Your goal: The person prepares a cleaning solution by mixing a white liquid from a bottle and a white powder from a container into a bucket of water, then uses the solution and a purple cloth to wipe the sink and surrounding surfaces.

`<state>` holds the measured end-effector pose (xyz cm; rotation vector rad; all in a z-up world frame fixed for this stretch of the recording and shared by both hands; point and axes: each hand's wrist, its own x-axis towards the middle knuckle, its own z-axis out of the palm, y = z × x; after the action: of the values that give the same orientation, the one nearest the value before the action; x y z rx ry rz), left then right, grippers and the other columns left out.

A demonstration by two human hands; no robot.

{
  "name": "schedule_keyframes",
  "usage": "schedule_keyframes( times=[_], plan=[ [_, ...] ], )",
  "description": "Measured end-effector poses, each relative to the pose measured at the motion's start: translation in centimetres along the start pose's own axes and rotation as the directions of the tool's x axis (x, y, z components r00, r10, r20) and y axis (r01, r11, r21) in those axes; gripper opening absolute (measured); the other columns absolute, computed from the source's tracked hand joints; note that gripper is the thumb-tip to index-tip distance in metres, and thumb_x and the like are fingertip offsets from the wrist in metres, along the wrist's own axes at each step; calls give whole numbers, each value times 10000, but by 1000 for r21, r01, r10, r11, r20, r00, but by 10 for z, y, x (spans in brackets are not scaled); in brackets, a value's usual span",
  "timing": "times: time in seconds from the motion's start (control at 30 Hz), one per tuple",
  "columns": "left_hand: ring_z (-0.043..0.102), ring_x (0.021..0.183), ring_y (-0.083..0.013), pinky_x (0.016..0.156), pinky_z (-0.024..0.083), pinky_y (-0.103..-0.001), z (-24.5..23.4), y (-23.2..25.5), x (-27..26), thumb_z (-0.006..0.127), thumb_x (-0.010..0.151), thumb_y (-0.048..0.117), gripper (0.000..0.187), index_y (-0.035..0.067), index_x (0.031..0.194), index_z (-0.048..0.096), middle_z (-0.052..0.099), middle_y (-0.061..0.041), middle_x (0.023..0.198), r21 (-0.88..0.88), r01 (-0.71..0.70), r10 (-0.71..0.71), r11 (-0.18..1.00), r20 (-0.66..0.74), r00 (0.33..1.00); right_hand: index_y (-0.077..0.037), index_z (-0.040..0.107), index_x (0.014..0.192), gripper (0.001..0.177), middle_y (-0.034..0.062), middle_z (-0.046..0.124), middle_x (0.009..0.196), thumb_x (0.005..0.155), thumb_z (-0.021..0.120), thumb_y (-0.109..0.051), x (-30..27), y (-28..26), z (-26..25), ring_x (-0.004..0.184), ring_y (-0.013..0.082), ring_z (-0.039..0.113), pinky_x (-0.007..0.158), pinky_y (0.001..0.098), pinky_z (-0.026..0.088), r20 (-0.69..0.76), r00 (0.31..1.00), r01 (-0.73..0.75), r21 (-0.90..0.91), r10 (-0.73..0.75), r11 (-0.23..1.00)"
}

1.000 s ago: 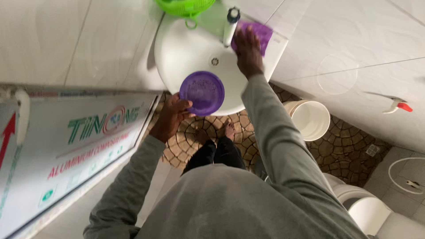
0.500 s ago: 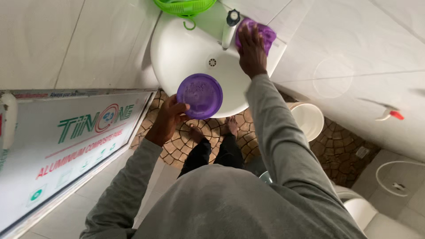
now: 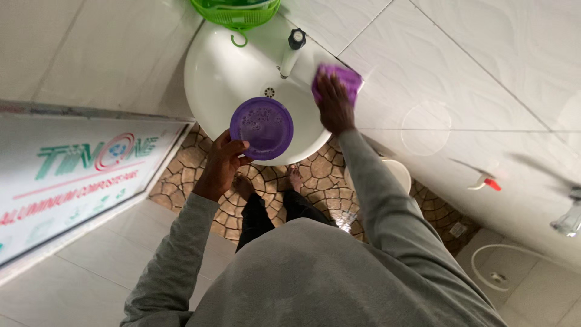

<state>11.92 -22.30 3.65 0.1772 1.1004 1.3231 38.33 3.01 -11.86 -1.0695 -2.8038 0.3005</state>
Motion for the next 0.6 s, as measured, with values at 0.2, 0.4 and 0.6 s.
schedule_keyframes(
  times=[0.2,0.4,0.6],
  plan=[
    [687,1083,-284,944,606,-438,22,-22,-16,703,831,261,575,7,1322,545,629,-153,1215,-55,-27,24,998,-58,998,-64,258,1646,687,138,196,1718,1051,558,-231,88,-6,15,1594,335,153,1273,534,201,101,993,-67,80,58,995],
    [674,1114,-312,1005,587,-465,23,-46,-24,711,853,242,564,-9,1320,521,614,-171,1212,-139,-42,32,989,-76,997,-110,330,1654,591,151,203,1759,1078,458,-145,50,18,13,1618,354,167,1283,446,235,76,996,-45,73,39,996],
    [675,1135,-345,995,598,-483,34,-36,-32,686,842,230,579,-28,1332,517,628,-173,1217,-94,-46,37,994,-90,995,-10,291,1616,597,185,194,1713,1090,439,-251,-8,15,-5,1586,370,136,1250,545,135,121,974,-185,-59,191,981]
  ],
)
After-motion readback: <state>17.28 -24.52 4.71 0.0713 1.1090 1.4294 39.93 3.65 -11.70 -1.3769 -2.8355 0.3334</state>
